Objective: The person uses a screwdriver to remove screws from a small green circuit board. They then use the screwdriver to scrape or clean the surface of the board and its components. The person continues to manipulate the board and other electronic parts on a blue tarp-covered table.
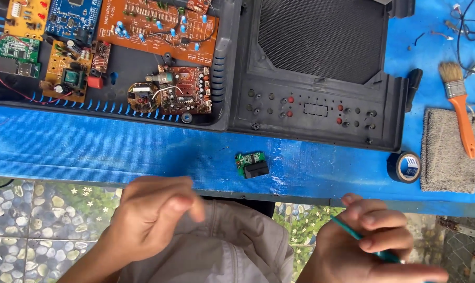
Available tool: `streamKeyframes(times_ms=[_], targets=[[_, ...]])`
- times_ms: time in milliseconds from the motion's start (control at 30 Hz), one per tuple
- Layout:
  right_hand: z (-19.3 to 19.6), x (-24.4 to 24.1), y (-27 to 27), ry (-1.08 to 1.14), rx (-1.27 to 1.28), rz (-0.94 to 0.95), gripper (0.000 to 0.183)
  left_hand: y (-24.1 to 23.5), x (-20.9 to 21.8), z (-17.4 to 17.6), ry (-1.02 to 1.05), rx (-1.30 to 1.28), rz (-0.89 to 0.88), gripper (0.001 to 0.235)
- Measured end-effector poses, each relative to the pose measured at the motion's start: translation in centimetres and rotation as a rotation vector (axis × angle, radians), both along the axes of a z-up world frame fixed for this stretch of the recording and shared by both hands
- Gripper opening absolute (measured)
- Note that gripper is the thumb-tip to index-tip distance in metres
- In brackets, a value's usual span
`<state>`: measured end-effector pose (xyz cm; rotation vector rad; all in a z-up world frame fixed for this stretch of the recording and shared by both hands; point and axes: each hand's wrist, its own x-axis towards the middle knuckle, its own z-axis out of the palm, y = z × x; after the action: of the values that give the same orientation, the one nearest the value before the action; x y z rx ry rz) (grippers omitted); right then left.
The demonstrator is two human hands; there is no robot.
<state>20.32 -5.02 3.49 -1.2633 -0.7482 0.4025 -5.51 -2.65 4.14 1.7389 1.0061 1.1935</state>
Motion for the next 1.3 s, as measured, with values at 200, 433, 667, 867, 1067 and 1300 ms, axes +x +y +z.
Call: streamKeyframes(times_ms=[200, 433, 667, 867, 1067, 1300], targets=[[2.0, 1.5, 2.9, -0.126, -0.066, 0.739, 0.019, -0.5, 1.8, -0.6, -0.627, -0.395, -0.356, 0.038], [2.3, -0.7, 1.6, -0.149, -0.439, 0.753, 0.033, -0.2, 1.2, 0.3, -0.778, -0.492, -0.525, 0.08], [4.4, -3.5, 0.7, -0.557, -0.458, 0.703, 0.029, -0.1, 1.6, 0.6, -0.784, -0.478, -0.599, 0.105], [4.2, -4.6, 0.3, -0.352, -0.538, 0.728, 0.08, -0.2, 1.9, 0.5, -0.774, -0.446, -0.61, 0.106], [2.5, -2.4, 0.9, -0.792, -0.688, 0.832, 0.067, -0.7, 2.2, -0.2, -0.586, -0.329, -0.542, 0.106], [1.1, -0.9, -0.7, -1.05, -0.844, 1.044, 0.112, -0.9, 2.5, -0.5, -0.668, -0.291, -0.578, 0.099]])
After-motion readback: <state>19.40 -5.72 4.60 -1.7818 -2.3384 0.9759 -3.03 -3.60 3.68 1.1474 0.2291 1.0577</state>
